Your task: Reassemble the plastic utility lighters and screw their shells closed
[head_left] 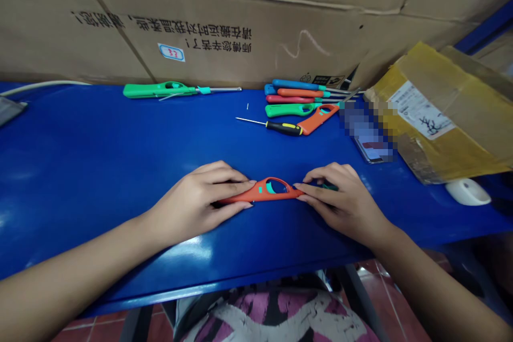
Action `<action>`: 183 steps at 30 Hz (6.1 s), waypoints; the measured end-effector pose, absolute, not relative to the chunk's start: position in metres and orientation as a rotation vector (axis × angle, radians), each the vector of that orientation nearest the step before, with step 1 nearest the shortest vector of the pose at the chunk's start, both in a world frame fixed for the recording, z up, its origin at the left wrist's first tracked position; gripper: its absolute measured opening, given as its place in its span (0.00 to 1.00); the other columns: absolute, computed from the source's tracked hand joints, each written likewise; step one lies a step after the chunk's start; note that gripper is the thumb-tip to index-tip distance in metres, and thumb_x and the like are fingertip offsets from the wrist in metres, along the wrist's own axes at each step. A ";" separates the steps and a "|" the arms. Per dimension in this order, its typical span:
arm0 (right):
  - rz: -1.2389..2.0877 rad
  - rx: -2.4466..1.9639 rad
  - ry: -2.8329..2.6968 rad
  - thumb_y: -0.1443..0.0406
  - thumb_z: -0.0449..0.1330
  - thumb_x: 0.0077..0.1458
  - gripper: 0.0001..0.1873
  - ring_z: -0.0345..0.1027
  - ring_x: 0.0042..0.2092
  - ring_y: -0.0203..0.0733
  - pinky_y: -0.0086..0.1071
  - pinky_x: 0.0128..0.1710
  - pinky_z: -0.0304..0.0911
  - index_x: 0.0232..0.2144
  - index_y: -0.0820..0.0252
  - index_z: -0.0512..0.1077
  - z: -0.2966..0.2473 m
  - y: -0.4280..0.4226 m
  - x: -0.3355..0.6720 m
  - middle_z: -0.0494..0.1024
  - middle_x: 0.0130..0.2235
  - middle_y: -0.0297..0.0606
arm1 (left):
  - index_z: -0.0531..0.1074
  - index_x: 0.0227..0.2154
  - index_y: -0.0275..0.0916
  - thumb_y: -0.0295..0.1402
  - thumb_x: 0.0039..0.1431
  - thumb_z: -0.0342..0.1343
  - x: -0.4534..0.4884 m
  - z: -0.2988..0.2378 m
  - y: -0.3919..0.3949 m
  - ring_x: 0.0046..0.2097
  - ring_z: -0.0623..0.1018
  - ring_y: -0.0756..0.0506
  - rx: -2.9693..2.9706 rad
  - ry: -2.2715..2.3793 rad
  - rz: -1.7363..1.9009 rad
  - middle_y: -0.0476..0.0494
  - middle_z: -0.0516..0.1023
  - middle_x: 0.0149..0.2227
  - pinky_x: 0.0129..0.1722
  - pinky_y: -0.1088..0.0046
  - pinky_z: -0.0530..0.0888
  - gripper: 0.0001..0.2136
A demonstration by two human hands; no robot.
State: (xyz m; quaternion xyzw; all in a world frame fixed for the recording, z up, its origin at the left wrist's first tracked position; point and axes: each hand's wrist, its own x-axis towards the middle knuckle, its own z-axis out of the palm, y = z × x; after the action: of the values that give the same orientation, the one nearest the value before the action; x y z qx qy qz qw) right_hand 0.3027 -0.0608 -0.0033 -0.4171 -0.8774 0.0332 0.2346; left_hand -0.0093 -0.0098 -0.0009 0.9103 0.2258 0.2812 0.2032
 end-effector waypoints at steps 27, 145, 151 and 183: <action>-0.108 -1.123 -2.524 0.64 0.58 0.67 0.13 0.72 0.44 0.46 0.40 0.43 0.65 0.50 0.63 0.74 0.001 -0.058 0.282 0.81 0.45 0.45 | 0.70 0.57 0.30 0.30 0.70 0.54 -0.009 0.001 -0.007 0.46 0.80 0.41 2.915 0.438 0.699 0.33 0.81 0.47 0.46 0.62 0.80 0.16; 0.087 -1.502 -2.266 0.63 0.58 0.64 0.04 0.74 0.35 0.42 0.32 0.32 0.64 0.38 0.57 0.69 0.004 0.038 0.272 0.79 0.38 0.37 | 0.77 0.48 0.43 0.36 0.64 0.60 -0.020 0.006 0.006 0.44 0.75 0.44 2.436 0.895 0.629 0.43 0.76 0.43 0.46 0.65 0.71 0.11; 0.164 -1.517 -2.211 0.61 0.59 0.63 0.06 0.75 0.36 0.44 0.33 0.33 0.65 0.39 0.57 0.70 0.002 0.042 0.270 0.80 0.39 0.38 | 0.77 0.48 0.42 0.37 0.63 0.62 -0.019 0.003 0.006 0.43 0.74 0.44 2.433 0.889 0.646 0.44 0.77 0.42 0.45 0.64 0.71 0.12; 1.018 -1.098 -1.046 0.59 0.67 0.55 0.10 0.59 0.22 0.33 0.29 0.21 0.55 0.27 0.57 0.75 0.062 -0.016 0.238 0.65 0.21 0.29 | 0.71 0.59 0.42 0.40 0.57 0.68 -0.002 0.012 -0.016 0.43 0.80 0.46 1.997 1.046 1.101 0.43 0.82 0.47 0.46 0.68 0.79 0.27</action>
State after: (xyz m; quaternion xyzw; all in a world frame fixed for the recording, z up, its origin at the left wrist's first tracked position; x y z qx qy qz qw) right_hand 0.2382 -0.0160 0.0617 -0.4759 -0.4534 0.4412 0.6110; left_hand -0.0025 -0.0156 0.0124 0.7564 0.3961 0.4170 0.3114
